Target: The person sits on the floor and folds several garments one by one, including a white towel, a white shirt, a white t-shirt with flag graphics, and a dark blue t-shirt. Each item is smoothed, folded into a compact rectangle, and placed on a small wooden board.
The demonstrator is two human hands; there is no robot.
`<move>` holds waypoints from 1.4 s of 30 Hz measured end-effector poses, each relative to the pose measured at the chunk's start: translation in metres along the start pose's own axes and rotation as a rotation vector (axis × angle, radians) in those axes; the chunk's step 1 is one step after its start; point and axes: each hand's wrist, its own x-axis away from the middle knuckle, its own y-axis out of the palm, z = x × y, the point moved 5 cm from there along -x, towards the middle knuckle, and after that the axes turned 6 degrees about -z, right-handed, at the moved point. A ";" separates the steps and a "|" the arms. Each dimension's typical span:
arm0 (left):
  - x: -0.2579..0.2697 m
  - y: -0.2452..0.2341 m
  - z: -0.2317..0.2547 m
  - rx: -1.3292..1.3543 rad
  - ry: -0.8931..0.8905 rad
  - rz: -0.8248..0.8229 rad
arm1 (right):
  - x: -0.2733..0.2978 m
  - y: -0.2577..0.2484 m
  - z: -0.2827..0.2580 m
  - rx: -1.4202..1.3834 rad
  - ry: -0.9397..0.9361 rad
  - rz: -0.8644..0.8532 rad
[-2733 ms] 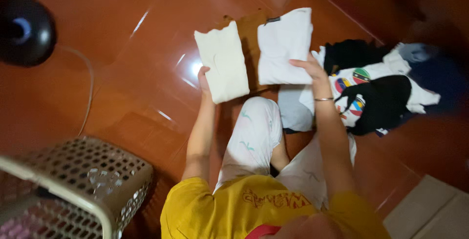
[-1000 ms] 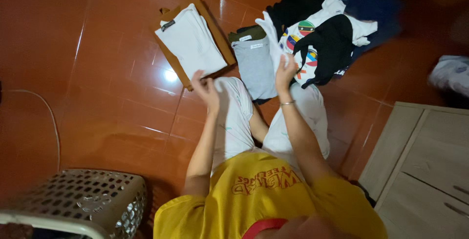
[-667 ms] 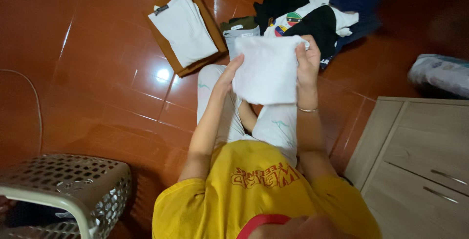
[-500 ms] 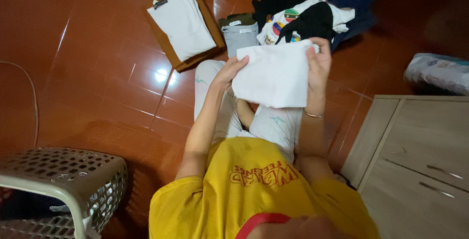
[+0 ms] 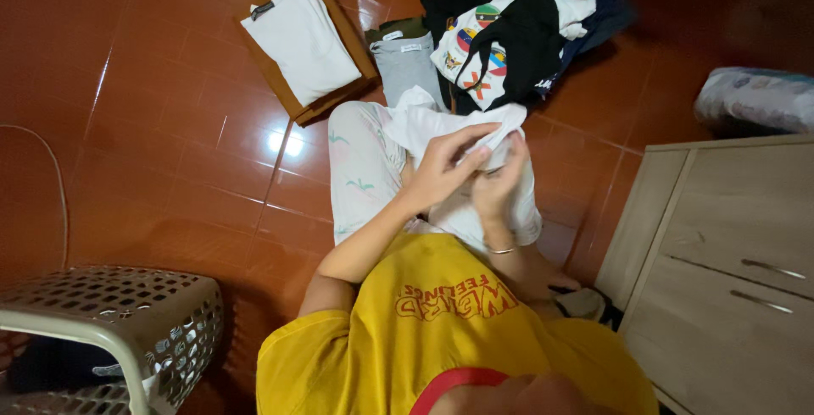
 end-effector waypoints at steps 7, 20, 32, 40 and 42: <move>0.008 0.009 -0.007 -0.213 0.169 -0.116 | -0.028 -0.069 0.030 -0.880 0.131 0.346; -0.010 0.029 0.001 -0.357 0.350 -0.123 | -0.086 -0.112 -0.111 0.338 -0.341 -0.273; 0.019 0.009 0.012 -0.489 0.527 0.122 | -0.066 -0.097 -0.044 0.131 0.312 -0.766; 0.018 0.009 -0.003 -0.439 0.244 -0.030 | -0.066 -0.105 -0.080 0.106 -0.178 -0.334; 0.015 0.010 0.001 -0.329 0.218 -0.098 | -0.057 -0.107 -0.076 0.055 -0.093 -0.301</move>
